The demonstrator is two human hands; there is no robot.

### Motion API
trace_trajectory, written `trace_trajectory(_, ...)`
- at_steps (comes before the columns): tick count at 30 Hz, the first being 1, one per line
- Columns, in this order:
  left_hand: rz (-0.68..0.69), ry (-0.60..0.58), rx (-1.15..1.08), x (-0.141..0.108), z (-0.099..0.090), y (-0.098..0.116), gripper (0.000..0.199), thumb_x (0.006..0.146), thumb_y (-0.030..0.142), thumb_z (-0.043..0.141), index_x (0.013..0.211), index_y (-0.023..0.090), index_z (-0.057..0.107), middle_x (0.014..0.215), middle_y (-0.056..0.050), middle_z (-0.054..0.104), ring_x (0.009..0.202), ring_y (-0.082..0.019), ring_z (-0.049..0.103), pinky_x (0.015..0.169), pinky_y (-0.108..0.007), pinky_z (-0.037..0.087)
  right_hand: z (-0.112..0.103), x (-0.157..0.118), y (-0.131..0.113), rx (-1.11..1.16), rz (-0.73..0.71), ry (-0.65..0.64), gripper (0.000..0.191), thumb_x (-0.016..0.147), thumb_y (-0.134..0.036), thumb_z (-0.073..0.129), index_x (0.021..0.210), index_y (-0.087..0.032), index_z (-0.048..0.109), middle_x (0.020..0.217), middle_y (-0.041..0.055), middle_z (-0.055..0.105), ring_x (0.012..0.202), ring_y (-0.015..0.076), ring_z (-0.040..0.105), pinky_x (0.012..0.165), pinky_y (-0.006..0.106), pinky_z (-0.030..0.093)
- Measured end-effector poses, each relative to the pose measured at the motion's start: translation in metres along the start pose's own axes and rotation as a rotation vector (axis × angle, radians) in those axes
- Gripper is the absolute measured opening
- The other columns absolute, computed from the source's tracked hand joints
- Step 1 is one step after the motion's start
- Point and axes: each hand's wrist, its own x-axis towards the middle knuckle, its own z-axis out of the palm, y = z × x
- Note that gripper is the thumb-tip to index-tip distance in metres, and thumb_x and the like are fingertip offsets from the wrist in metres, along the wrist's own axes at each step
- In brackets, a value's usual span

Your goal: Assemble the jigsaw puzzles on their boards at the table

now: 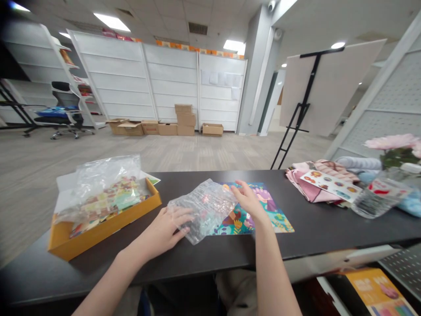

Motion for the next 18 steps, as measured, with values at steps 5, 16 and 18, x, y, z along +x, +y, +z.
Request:
trace_trajectory(5, -0.177, -0.161, 0.378, 0.003, -0.003, 0.005, 0.031, 0.099, 0.033, 0.051, 0.123, 0.025, 0.068, 0.135, -0.009, 0.067, 0.123, -0.03, 0.06, 0.102, -0.048, 0.041, -0.01, -0.01, -0.004, -0.492, -0.091, 0.091, 0.027, 0.094, -0.028, 0.05, 0.114, -0.016, 0.063, 0.104, 0.0139, 0.075, 0.098, 0.0254, 0.071, 0.087, 0.036, 0.05)
trace_trajectory(16, -0.448, 0.035, 0.662, 0.03, 0.019, 0.014, 0.031, 0.098, 0.035, 0.05, 0.111, 0.014, 0.069, 0.113, -0.017, 0.067, 0.107, -0.035, 0.062, 0.088, -0.046, 0.046, 0.032, -0.039, -0.038, -0.613, -0.311, -0.402, 0.007, 0.084, -0.024, 0.07, 0.089, -0.019, 0.072, 0.087, 0.0044, 0.073, 0.083, 0.021, 0.068, 0.078, 0.031, 0.049)
trace_trajectory(18, -0.445, 0.038, 0.657, 0.035, 0.02, 0.014, 0.03, 0.098, 0.034, 0.05, 0.111, 0.013, 0.069, 0.112, -0.017, 0.068, 0.108, -0.034, 0.062, 0.089, -0.046, 0.046, 0.051, -0.044, -0.046, -0.596, -0.365, -0.452, 0.011, 0.084, -0.026, 0.072, 0.094, -0.02, 0.074, 0.097, 0.006, 0.073, 0.096, 0.0222, 0.067, 0.087, 0.032, 0.05)
